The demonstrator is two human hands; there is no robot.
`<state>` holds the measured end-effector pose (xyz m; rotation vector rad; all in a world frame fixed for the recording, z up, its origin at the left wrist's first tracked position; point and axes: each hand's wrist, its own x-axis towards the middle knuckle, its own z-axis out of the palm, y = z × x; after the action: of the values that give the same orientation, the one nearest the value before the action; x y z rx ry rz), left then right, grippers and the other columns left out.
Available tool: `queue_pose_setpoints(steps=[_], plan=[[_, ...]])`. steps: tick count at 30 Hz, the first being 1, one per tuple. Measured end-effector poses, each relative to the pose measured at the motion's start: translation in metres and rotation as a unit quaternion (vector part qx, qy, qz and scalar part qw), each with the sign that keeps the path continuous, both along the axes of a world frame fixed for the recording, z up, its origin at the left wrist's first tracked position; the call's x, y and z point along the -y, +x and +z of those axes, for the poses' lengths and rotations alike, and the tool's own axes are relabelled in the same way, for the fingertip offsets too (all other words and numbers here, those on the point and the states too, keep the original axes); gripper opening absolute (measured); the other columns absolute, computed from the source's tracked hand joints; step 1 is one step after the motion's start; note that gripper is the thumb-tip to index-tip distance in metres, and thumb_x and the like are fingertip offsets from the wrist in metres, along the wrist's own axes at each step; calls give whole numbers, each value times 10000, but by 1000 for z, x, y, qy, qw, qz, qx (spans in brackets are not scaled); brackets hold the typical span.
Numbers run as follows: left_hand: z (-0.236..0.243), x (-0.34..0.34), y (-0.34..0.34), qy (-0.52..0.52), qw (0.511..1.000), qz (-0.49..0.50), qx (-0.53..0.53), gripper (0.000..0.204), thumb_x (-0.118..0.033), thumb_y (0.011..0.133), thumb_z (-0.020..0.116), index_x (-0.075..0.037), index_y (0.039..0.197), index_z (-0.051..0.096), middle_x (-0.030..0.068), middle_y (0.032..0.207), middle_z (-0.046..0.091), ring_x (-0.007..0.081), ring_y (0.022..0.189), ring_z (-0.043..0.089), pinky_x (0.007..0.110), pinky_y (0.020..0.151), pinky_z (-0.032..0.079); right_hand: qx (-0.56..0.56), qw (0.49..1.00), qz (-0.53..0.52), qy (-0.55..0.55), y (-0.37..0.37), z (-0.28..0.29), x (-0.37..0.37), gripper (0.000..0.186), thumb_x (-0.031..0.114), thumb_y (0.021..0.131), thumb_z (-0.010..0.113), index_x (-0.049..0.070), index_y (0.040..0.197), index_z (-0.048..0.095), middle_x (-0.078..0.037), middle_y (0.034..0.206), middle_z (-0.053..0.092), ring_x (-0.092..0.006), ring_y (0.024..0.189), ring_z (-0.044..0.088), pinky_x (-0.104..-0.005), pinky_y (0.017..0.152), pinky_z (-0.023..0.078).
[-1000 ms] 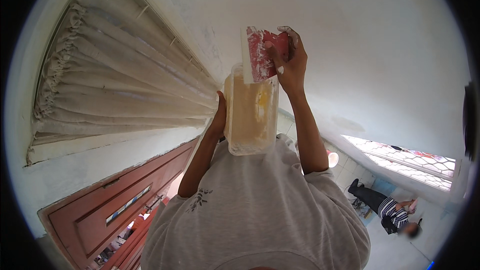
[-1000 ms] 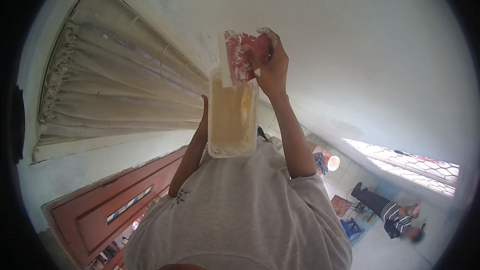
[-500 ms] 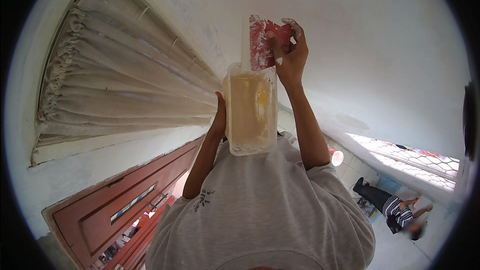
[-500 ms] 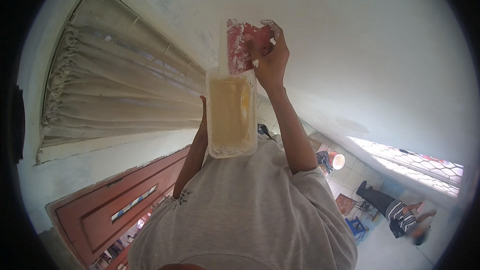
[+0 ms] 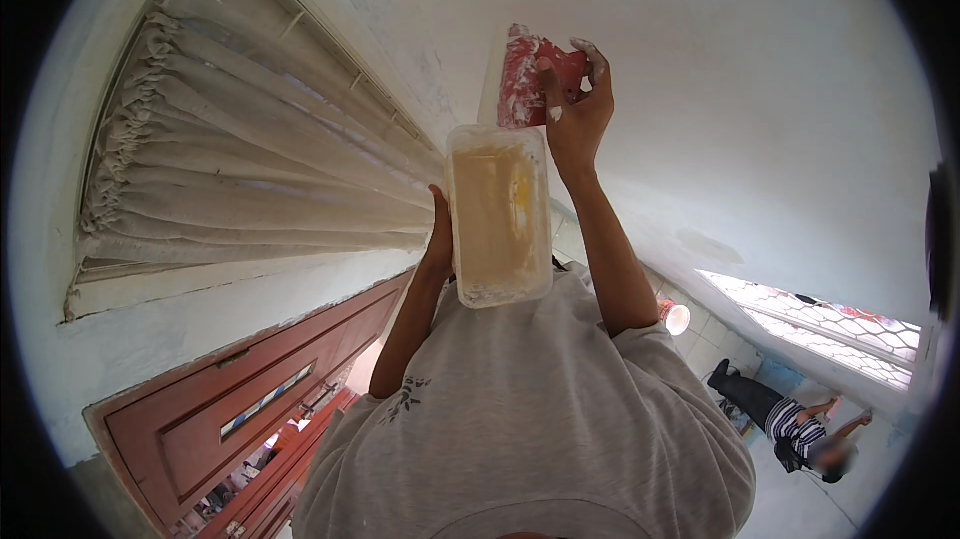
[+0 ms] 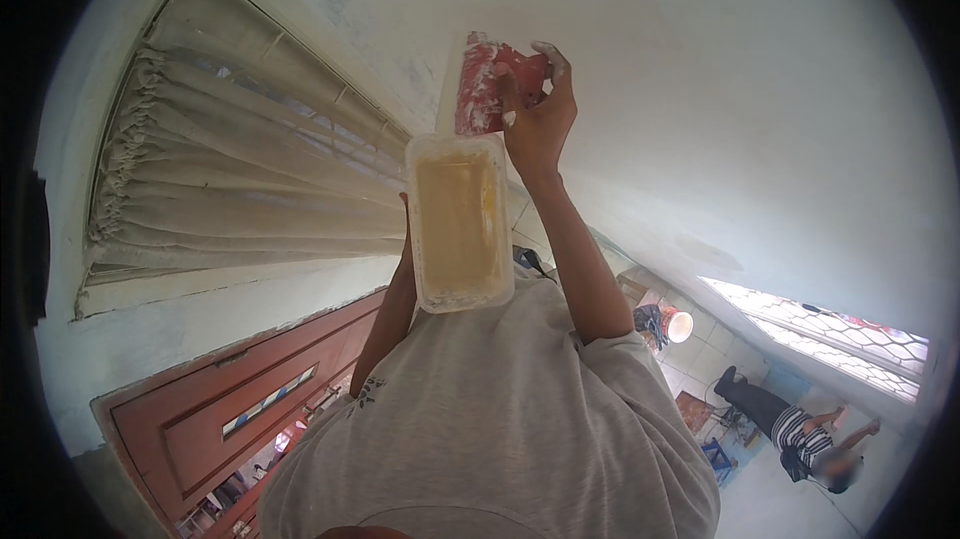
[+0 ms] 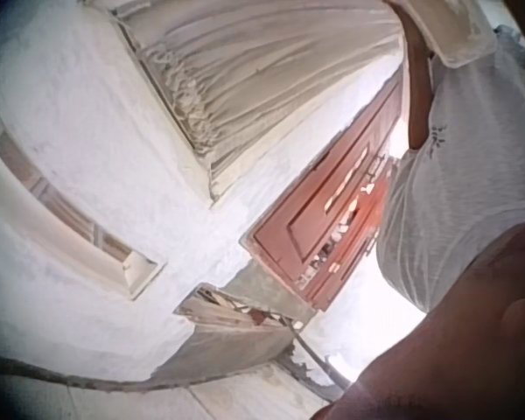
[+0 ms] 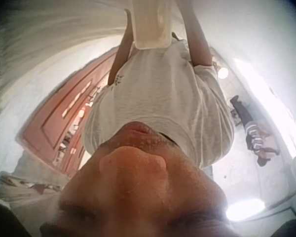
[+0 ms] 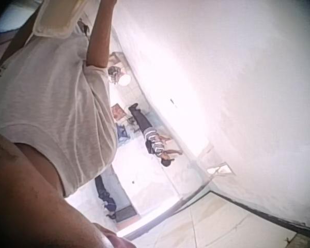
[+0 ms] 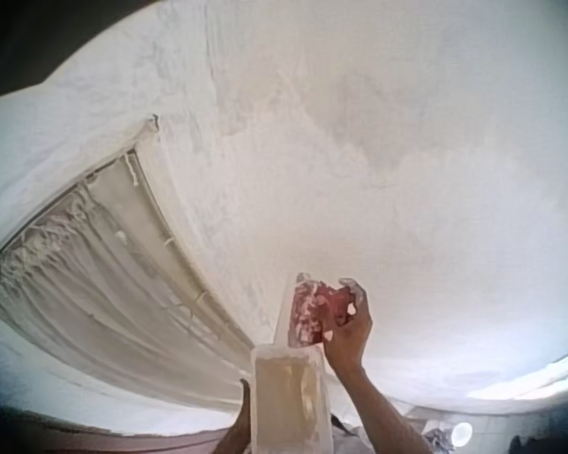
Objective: The person applies a white plastering material from a plastic container to the ceiling using a red putty knife, smoothing it across the surface.
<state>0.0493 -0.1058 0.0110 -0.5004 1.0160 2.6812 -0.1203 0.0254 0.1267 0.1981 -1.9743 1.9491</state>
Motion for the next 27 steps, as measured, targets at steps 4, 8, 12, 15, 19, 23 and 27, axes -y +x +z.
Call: queue_pose_setpoints(steps=[4, 8, 12, 15, 19, 23, 27], plan=[[-4, 5, 2, 16, 1000, 1, 3, 937, -796, 928, 136, -106, 1515, 375, 131, 1396, 545, 258, 1237, 575, 421, 1010, 519, -5, 1000, -25, -15, -3, -5, -1, 577, 227, 924, 745, -32, 1354, 459, -78, 1008, 595, -106, 874, 607, -241, 683, 507], [-8, 9, 0, 30, 999, 20, 12, 938, -807, 920, 159, -113, 1509, 385, 123, 1377, 554, 256, 1228, 577, 423, 1009, 517, 31, 990, 33, -135, 6, 2, -13, 590, 186, 958, 695, -34, 1405, 379, -77, 1045, 605, -114, 957, 595, -265, 752, 518], [-7, 11, -4, 49, 998, 38, 15, 938, -818, 912, 182, -121, 1503, 395, 114, 1359, 562, 255, 1219, 578, 426, 1008, 516, 10, 953, 270, -137, 11, -22, -57, 500, 208, 943, 703, -8, 1351, 512, -91, 1120, 600, -174, 988, 600, -333, 887, 513], [-9, 15, -11, 69, 996, 46, 17, 939, -826, 906, 199, -127, 1498, 402, 108, 1345, 569, 253, 1212, 579, 427, 1008, 515, -91, 901, 393, -159, 28, 2, -58, 276, 168, 964, 548, 7, 1103, 724, -142, 1223, 569, -305, 1255, 504, -504, 1071, 432], [-7, 13, -24, 72, 997, 39, 5, 920, -832, 899, 243, -149, 1493, 408, 83, 1324, 570, 245, 1202, 581, 428, 1002, 517, -78, 909, 386, -137, 51, 4, -64, 386, 20, 753, 458, 12, 958, 784, -185, 1443, 455, -382, 1408, 374, -564, 1136, 354], [-74, 35, -28, 274, 945, -97, -153, 913, -828, 901, 254, -158, 1508, 384, 71, 1359, 549, 237, 1223, 566, 436, 1008, 511, 4, 907, 404, -120, 59, -4, -70, 452, -73, 624, 490, -3, 960, 786, -197, 1556, 376, -368, 1424, 389, -491, 1140, 371], [-2, 2, -30, 98, 995, 3, 27, 908, -827, 903, 245, -166, 1510, 378, 69, 1364, 548, 236, 1235, 560, 443, 1012, 510, 78, 903, 409, -105, 62, -21, -91, 496, -59, 687, 501, -23, 1129, 722, -187, 1519, 420, -313, 1384, 437, -429, 1112, 403]])
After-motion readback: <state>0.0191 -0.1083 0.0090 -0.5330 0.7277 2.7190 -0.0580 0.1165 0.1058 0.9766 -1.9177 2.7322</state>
